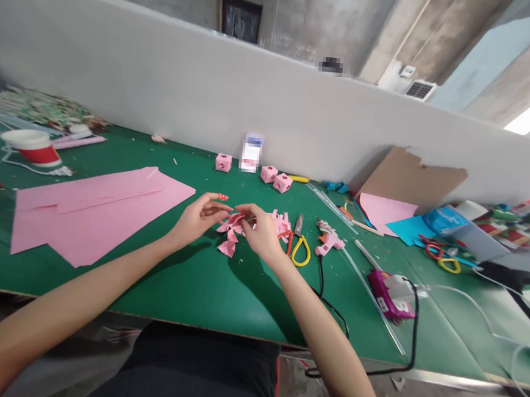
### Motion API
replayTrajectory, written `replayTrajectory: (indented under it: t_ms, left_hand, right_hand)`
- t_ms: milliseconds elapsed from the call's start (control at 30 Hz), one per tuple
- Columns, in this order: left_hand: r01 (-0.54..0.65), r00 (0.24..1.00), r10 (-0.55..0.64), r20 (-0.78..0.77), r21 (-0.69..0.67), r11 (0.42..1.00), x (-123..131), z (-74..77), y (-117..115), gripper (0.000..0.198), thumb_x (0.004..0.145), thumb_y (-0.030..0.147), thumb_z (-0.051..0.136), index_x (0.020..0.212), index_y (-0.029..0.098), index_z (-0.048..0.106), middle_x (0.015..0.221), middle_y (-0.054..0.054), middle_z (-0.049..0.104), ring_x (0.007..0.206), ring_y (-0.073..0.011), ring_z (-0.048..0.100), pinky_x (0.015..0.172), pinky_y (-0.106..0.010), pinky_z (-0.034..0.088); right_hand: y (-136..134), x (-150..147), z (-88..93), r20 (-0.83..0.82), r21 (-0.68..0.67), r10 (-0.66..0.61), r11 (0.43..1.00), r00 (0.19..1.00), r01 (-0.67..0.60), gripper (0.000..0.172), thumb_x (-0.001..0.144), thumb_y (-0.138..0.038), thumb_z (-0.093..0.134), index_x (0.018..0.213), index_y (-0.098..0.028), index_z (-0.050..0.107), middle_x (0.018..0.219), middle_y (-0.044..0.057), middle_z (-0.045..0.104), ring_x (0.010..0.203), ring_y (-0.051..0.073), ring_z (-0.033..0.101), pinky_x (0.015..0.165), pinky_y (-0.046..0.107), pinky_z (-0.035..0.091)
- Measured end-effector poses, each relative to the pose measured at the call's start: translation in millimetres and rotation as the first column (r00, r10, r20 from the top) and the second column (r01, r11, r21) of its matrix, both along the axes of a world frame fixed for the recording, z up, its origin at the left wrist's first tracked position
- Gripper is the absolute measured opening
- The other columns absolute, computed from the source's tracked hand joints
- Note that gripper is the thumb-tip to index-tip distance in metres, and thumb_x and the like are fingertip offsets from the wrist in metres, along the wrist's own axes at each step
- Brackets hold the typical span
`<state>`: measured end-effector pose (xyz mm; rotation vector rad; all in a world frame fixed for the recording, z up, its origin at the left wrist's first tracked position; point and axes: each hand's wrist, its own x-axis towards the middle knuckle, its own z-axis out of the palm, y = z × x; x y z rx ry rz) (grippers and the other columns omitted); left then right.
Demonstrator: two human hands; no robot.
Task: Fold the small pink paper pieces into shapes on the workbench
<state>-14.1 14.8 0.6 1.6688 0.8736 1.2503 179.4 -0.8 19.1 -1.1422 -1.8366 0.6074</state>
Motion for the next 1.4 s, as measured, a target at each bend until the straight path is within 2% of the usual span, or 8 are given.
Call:
replayTrajectory:
  t_ms: [233, 467, 767, 867, 933, 1000, 1200, 1400]
  left_hand:
    - [0.096, 0.995, -0.098, -0.028, -0.053, 0.994, 3, -2.9, -4, 0.051, 0.077, 0.040, 0.074, 0.117, 0.019, 0.051, 0.103, -0.011, 0.072, 0.091, -0.0227, 0.072, 0.083, -0.038, 0.057]
    - [0.164, 0.984, -0.155, 0.087, -0.113, 0.980, 4, -7.3, -3, 0.044, 0.082, 0.034, 0.069, 0.118, 0.018, 0.048, 0.109, -0.012, 0.070, 0.095, -0.0214, 0.072, 0.084, -0.036, 0.058]
    - [0.218, 0.975, -0.211, 0.068, -0.125, 0.968, 7, -3.1, -7, 0.037, 0.088, 0.029, 0.060, 0.119, 0.016, 0.047, 0.115, -0.015, 0.068, 0.096, -0.0209, 0.070, 0.086, -0.038, 0.057]
    - [0.050, 0.994, -0.046, -0.095, 0.043, 0.998, 3, -2.8, -4, 0.030, 0.092, 0.028, 0.053, 0.119, 0.018, 0.049, 0.117, -0.013, 0.068, 0.102, -0.0219, 0.068, 0.088, -0.039, 0.055]
    - [-0.084, 0.957, 0.142, -0.255, 0.225, 0.971, -3, -2.9, 0, 0.027, 0.092, 0.026, 0.050, 0.118, 0.020, 0.053, 0.115, -0.010, 0.069, 0.103, -0.0217, 0.066, 0.093, -0.041, 0.052]
    - [-0.116, 0.888, 0.256, -0.383, 0.351, 0.929, -8, -4.2, 4, 0.028, 0.089, 0.026, 0.052, 0.117, 0.020, 0.055, 0.118, -0.009, 0.067, 0.106, -0.0227, 0.063, 0.095, -0.042, 0.050]
    - [-0.070, 0.739, 0.276, -0.614, 0.337, 0.939, -12, -18.9, 15, 0.059, 0.077, 0.038, 0.066, 0.130, 0.017, 0.051, 0.101, -0.010, 0.067, 0.106, -0.0292, 0.060, 0.092, -0.045, 0.050]
    - [-0.039, 0.728, 0.278, -0.627, 0.367, 0.929, -11, -28.4, 22, 0.065, 0.072, 0.036, 0.069, 0.131, 0.017, 0.049, 0.122, -0.014, 0.060, 0.121, -0.0331, 0.052, 0.099, -0.048, 0.045]
  right_hand:
    - [-3, -4, -27.9, -0.166, -0.102, -0.049, 0.994, 0.985, 0.032, 0.021, 0.081, -0.028, 0.060, 0.098, -0.018, 0.066, 0.082, 0.003, 0.069, 0.072, 0.016, 0.064, 0.068, 0.030, 0.052]
    - [-3, -2, -31.2, -0.250, -0.101, -0.082, 0.993, 0.965, 0.058, 0.023, 0.079, -0.032, 0.066, 0.099, -0.020, 0.066, 0.107, 0.008, 0.066, 0.092, 0.018, 0.064, 0.070, 0.028, 0.054]
    - [-3, -4, -34.1, -0.313, -0.125, -0.079, 0.991, 0.947, 0.042, 0.018, 0.079, -0.031, 0.065, 0.092, -0.019, 0.065, 0.084, 0.005, 0.070, 0.075, 0.018, 0.065, 0.067, 0.030, 0.052]
    - [-2, 2, -27.6, -0.297, -0.100, -0.118, 0.991, 0.948, 0.092, 0.016, 0.080, -0.033, 0.062, 0.088, -0.019, 0.067, 0.083, 0.005, 0.072, 0.073, 0.019, 0.067, 0.067, 0.031, 0.052]
    - [-1, 9, -23.3, -0.327, -0.094, -0.162, 0.986, 0.931, 0.139, 0.017, 0.080, -0.034, 0.062, 0.086, -0.019, 0.066, 0.083, 0.006, 0.073, 0.075, 0.020, 0.068, 0.069, 0.032, 0.053]
    - [3, 17, -21.6, -0.362, -0.096, -0.198, 0.980, 0.911, 0.174, 0.017, 0.078, -0.035, 0.063, 0.085, -0.019, 0.065, 0.084, 0.006, 0.073, 0.078, 0.020, 0.068, 0.073, 0.033, 0.052]
    - [13, 28, -33.1, -0.278, -0.165, -0.257, 0.962, 0.926, 0.217, 0.021, 0.075, -0.038, 0.062, 0.085, -0.020, 0.059, 0.087, 0.007, 0.071, 0.078, 0.020, 0.065, 0.071, 0.034, 0.052]
    - [14, 24, -39.8, -0.189, -0.168, -0.238, 0.964, 0.953, 0.207, 0.018, 0.078, -0.038, 0.058, 0.083, -0.020, 0.058, 0.085, 0.007, 0.069, 0.079, 0.021, 0.064, 0.073, 0.036, 0.052]
